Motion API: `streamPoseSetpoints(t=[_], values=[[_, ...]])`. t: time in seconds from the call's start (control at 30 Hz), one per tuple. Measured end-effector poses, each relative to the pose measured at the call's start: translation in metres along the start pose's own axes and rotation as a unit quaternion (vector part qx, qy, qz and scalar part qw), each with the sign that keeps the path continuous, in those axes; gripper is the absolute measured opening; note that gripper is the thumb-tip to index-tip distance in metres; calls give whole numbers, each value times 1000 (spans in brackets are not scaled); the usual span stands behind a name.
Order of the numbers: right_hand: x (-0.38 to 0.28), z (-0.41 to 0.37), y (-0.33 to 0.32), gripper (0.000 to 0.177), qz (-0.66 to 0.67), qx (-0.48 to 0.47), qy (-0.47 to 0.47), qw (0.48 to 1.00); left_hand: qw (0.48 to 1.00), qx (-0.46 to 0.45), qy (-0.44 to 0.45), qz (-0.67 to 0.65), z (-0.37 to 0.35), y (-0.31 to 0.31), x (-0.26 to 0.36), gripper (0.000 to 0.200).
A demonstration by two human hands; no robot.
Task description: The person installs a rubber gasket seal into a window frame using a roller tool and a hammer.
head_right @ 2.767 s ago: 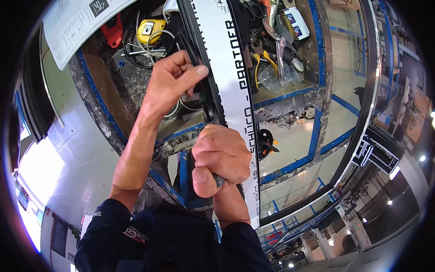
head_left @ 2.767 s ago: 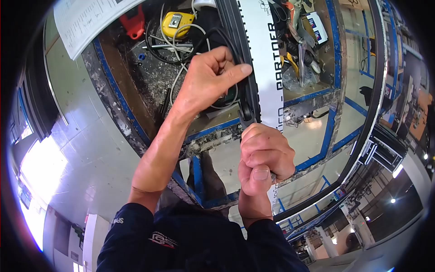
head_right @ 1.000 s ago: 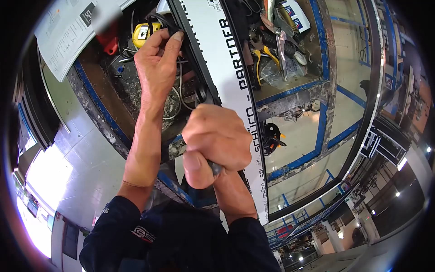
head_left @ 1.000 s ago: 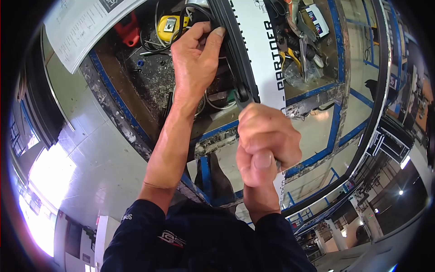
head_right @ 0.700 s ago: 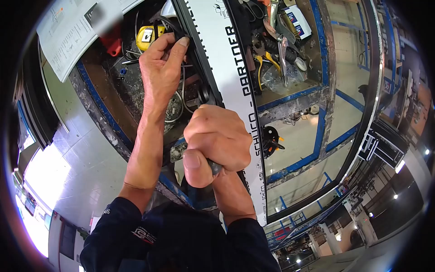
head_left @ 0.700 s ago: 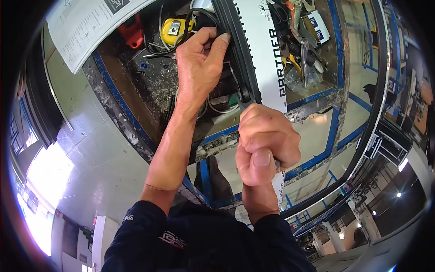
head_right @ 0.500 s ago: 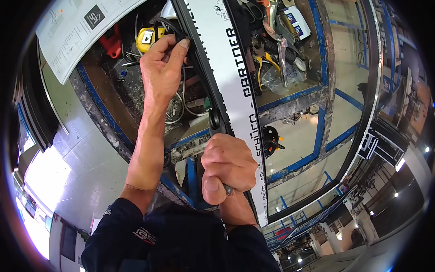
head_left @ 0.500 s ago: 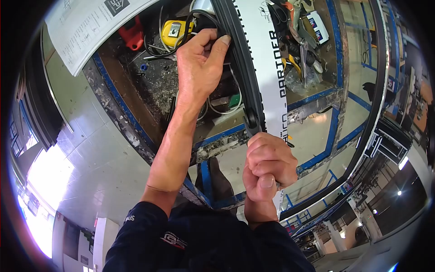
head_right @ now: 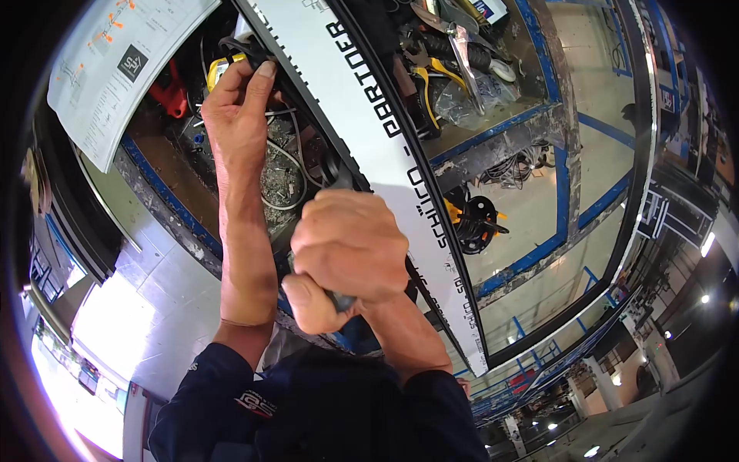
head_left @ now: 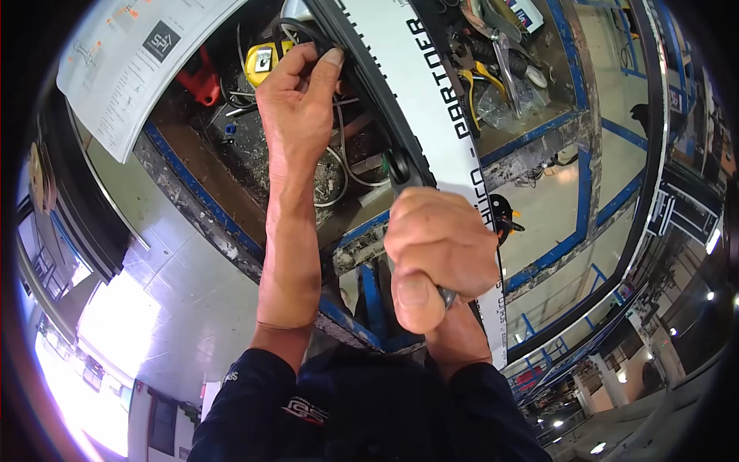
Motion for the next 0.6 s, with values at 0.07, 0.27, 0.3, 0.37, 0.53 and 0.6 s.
streamPoseSetpoints(t=[0.07,0.27,0.3,0.37,0.53,0.6], values=[[-2,-20,-6,40,37,13,8,999,1000,4,-5,2,1,0,-2,16],[6,5,3,40,36,-11,3,999,1000,10,-6,13,0,-1,0,16],[8,5,5,40,46,11,-16,999,1000,8,-6,10,0,-1,0,15],[2,-12,-3,38,51,3,-12,999,1000,10,-13,-18,0,2,1,14],[12,22,20,34,38,30,-35,998,999,9,-36,-14,-1,2,10,12],[15,30,23,33,51,12,-23,998,999,3,-21,-35,0,2,9,11]])
Point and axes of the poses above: each hand's wrist, its own z-axis towards the middle knuckle, its own y-axis out of the palm, x = y × z, the point moved 2 cm from there along z, towards the middle knuckle, and after that the axes turned 7 degrees about y, right-handed, at the moved point
